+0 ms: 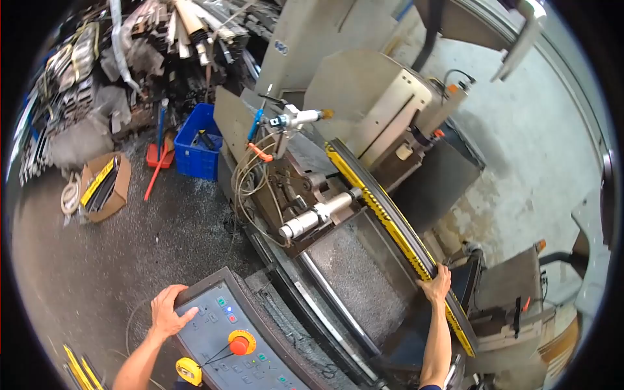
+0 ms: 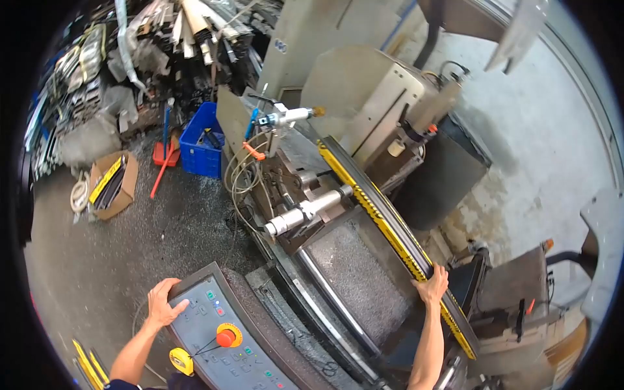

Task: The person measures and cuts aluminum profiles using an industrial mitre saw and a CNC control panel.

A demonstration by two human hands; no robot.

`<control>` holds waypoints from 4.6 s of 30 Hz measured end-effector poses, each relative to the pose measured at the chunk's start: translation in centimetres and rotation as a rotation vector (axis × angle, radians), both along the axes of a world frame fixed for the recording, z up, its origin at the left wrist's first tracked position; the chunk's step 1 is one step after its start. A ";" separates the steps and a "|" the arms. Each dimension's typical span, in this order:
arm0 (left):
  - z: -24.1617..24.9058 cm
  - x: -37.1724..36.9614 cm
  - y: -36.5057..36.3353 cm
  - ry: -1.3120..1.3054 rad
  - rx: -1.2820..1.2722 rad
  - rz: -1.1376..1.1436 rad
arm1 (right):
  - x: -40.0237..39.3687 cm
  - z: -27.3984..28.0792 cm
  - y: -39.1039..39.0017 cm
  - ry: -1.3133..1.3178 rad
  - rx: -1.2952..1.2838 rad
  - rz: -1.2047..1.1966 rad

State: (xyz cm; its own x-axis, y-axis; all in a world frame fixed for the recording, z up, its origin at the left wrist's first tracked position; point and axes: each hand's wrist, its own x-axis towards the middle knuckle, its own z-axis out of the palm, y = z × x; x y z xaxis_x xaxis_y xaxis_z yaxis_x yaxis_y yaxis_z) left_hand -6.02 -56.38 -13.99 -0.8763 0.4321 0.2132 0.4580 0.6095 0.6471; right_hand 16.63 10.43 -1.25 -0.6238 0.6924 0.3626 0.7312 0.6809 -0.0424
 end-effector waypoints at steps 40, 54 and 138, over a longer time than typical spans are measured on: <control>-2.4 -4.7 -2.9 -0.608 0.391 -0.374 | -0.9 -2.7 3.4 -0.136 0.050 -0.141; -2.1 -4.4 -3.0 -0.646 0.388 -0.383 | -0.3 -1.8 2.8 -0.158 -0.063 -0.207; -7.1 -5.0 -3.0 -0.515 0.402 -0.396 | 9.6 -14.8 -68.3 0.088 0.082 -0.398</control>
State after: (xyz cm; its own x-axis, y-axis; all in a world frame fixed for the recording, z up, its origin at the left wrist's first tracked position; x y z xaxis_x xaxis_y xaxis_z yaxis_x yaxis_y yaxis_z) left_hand -10.99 -59.37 -21.11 -0.7036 0.7101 0.0271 0.1739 0.1351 0.9754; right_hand 26.24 -57.91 -16.02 -0.2773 0.8398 0.4667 0.9340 0.3495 -0.0739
